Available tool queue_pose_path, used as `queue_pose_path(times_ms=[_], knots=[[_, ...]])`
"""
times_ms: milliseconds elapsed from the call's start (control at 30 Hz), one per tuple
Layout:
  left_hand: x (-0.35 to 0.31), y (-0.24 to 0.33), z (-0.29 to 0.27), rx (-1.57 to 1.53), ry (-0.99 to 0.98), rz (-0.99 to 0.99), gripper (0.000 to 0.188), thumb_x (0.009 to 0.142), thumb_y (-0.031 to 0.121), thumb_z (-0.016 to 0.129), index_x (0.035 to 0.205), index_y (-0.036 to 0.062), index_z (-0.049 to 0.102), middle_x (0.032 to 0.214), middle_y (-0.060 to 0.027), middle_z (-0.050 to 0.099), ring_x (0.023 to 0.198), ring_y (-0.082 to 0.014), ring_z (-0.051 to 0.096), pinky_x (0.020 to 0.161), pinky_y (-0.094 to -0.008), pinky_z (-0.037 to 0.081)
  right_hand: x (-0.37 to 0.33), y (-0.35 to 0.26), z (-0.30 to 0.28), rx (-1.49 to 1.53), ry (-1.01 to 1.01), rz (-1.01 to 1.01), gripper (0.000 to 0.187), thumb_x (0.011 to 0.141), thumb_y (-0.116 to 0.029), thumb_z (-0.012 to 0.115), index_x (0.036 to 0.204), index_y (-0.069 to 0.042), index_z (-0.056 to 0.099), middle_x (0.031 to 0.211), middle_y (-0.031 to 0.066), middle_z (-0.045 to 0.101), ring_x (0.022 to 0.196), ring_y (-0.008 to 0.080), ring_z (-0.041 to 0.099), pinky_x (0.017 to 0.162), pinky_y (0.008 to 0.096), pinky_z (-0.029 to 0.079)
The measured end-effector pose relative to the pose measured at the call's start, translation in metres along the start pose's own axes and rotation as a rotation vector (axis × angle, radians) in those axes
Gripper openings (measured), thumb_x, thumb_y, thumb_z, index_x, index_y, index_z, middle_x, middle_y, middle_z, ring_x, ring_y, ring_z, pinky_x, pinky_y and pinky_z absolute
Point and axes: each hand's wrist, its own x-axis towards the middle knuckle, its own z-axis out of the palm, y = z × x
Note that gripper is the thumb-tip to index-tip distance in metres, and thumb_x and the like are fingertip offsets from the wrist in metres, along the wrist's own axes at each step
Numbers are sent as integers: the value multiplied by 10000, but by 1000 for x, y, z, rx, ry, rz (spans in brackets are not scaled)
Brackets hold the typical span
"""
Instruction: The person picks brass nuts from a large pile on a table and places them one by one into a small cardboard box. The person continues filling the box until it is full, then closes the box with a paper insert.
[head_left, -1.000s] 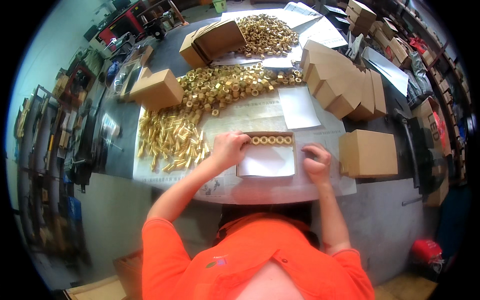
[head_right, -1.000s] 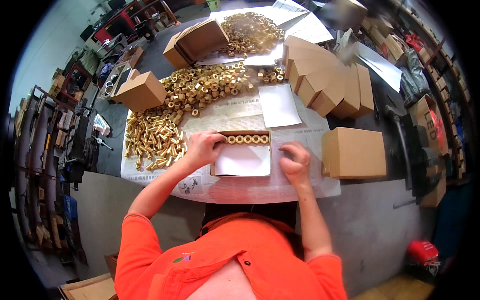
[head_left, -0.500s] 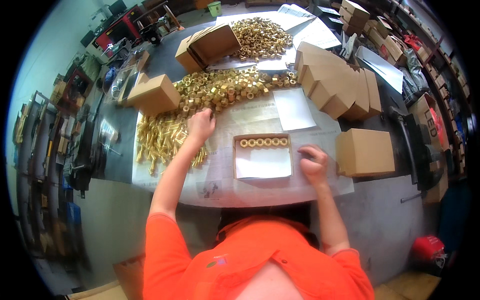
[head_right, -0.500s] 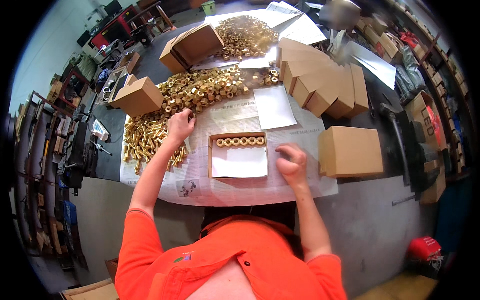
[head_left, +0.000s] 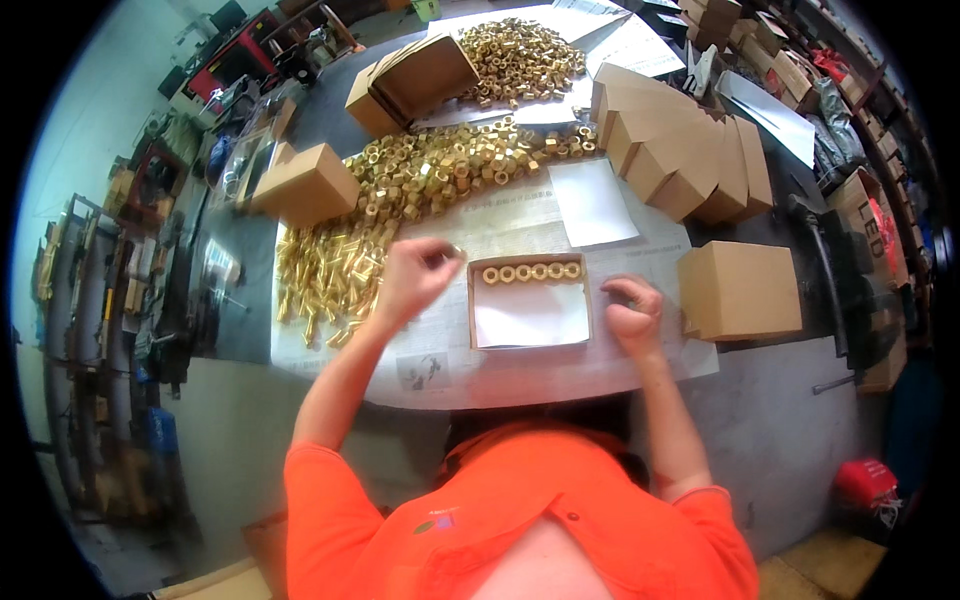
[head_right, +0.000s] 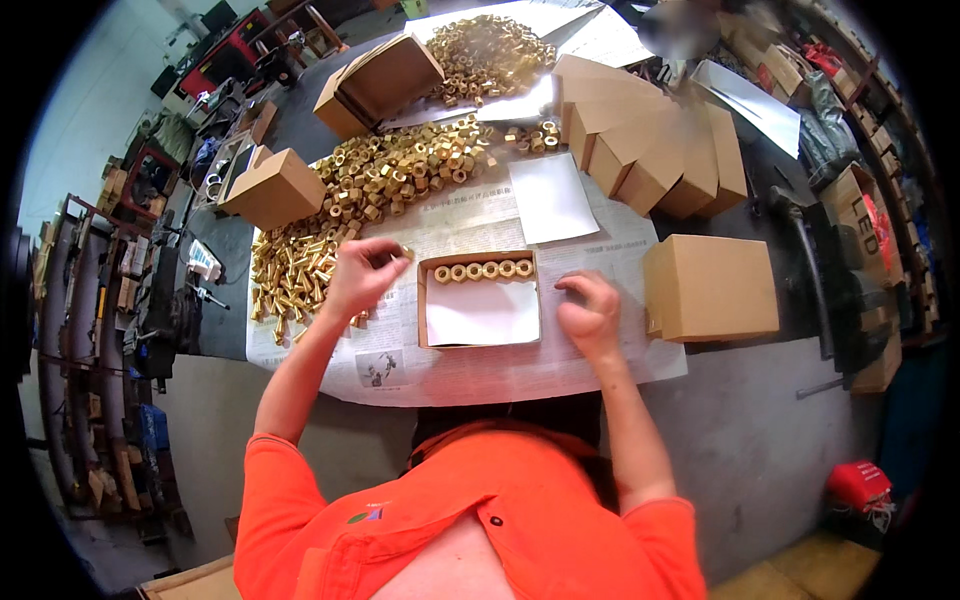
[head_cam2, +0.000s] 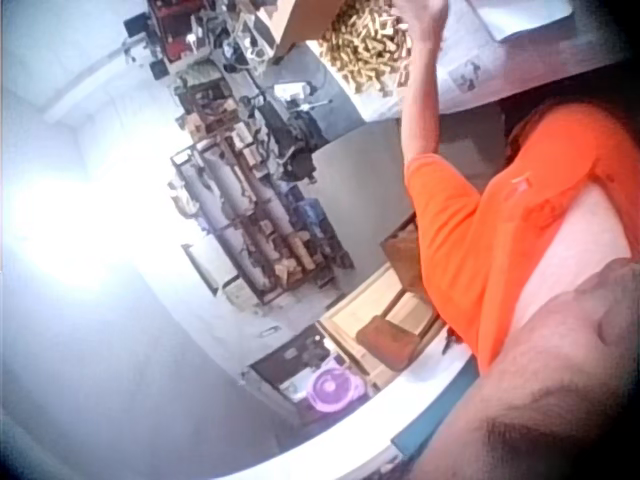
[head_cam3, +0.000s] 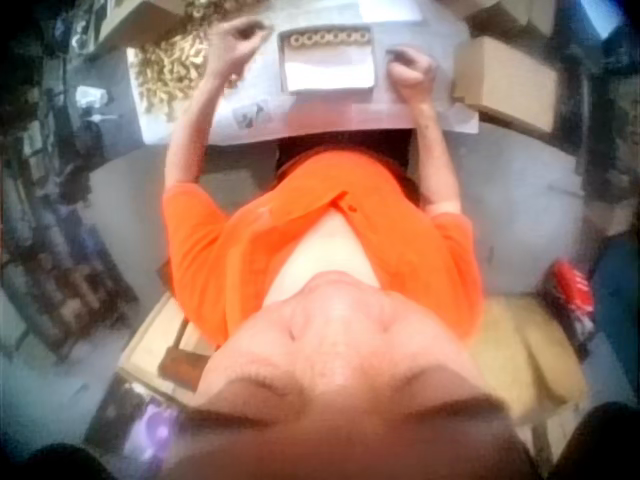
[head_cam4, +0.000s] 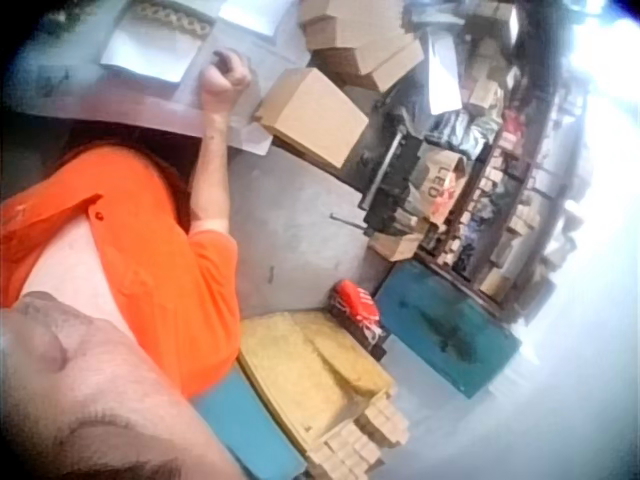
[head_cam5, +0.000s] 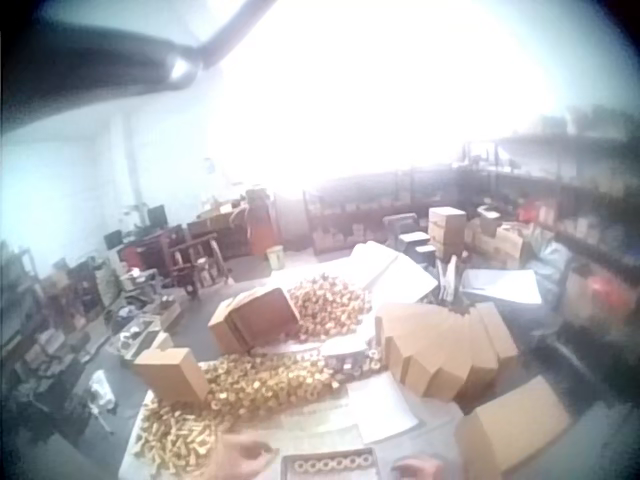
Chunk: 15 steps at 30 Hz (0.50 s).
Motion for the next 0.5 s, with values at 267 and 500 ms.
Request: queue_pose_path(times_ms=[267,500], knots=[[-25,15,34,488,-150,137,119,708,179,696,786,93,723,640,-99,645,570,-256,625,527,-352,481,1,-7,-5,-5,-11,61,245,608,-34,530,816,2,652,869,149,651,830,292,621,762,329,497],[-29,5,47,710,-72,193,90,721,228,694,759,149,716,612,-87,635,584,-278,630,530,-390,480,1,-6,-4,-10,9,20,237,609,-36,534,811,2,652,866,141,654,829,289,621,762,325,497]])
